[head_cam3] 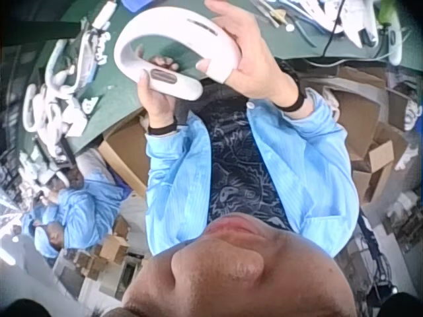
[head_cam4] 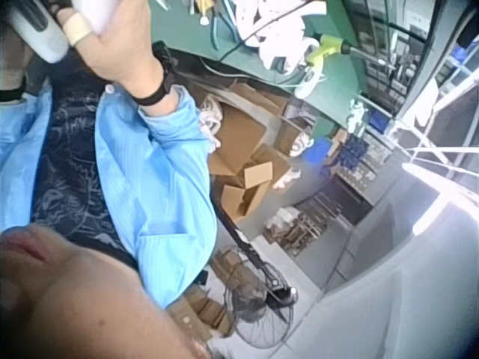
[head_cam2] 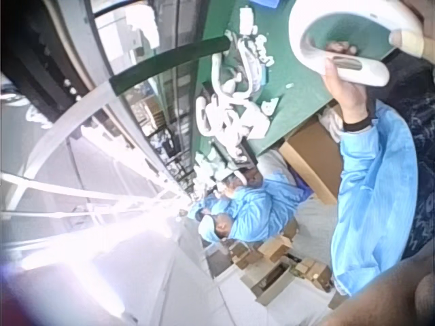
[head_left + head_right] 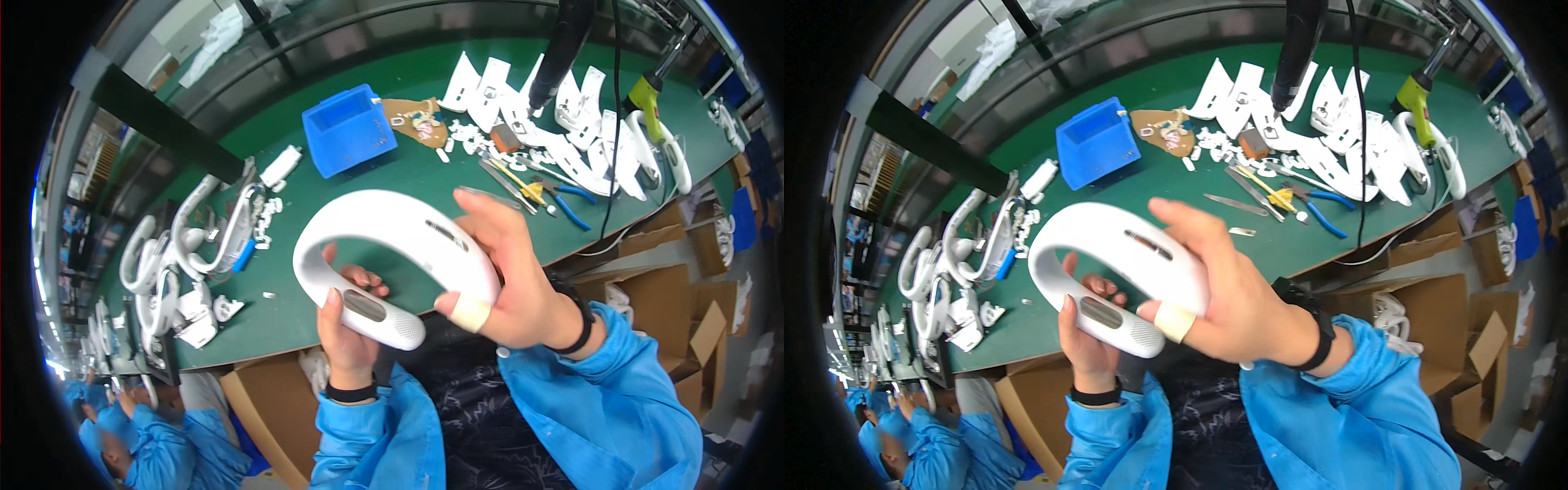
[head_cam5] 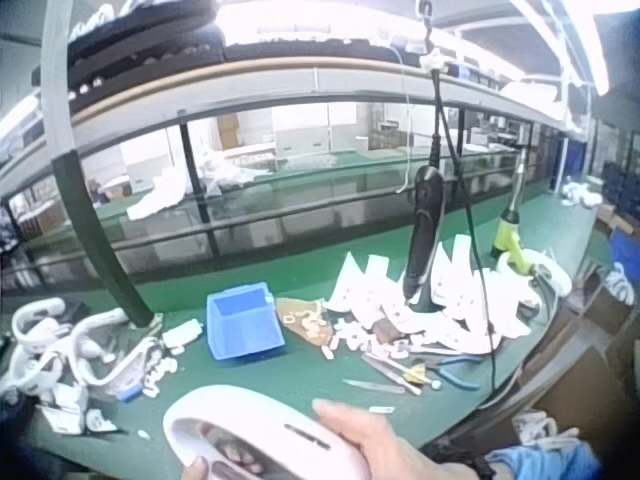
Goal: Assemble the components of a neck massager device at a factory assembly line workstation.
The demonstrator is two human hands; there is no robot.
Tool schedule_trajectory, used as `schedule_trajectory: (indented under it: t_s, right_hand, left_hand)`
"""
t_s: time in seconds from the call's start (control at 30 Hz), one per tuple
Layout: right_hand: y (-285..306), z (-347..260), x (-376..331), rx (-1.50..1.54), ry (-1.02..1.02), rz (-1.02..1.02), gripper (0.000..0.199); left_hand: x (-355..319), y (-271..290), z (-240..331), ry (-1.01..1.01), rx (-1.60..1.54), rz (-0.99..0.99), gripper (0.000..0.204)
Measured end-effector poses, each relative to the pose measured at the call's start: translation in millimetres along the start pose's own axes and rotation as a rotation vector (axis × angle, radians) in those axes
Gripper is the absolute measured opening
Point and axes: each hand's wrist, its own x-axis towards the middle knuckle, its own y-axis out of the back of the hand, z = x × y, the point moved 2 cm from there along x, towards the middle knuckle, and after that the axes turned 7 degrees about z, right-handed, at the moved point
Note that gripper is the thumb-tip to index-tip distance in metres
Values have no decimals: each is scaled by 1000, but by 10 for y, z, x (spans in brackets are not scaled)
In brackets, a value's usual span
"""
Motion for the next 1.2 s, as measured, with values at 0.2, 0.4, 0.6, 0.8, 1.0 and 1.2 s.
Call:
schedule_trajectory:
  t_s: [0.2, 0.4, 0.6, 0.8, 1.0, 1.2]
  right_hand:
    - [-198, -458, 157, -149, 345, -37, 76]
    - [-330, -577, 142, -167, 450, -25, 67]
    - [-369, -640, 62, -85, 456, -55, 72]
    - [-395, -767, 34, -136, 497, -37, 70]
    - [-372, -829, 11, -304, 667, -113, 52]
    - [-454, -912, 2, -369, 740, -46, 45]
  left_hand:
    - [-44, 250, -4, 12, -149, 34, 64]
    - [-111, 363, 99, -65, -81, 16, 64]
    - [-213, 262, 190, -63, -19, 29, 78]
    - [-276, 17, 266, -370, -20, -149, 60]
    - [-357, -382, 392, -354, -201, 134, 42]
    - [-313, -510, 398, -167, -299, 192, 37]
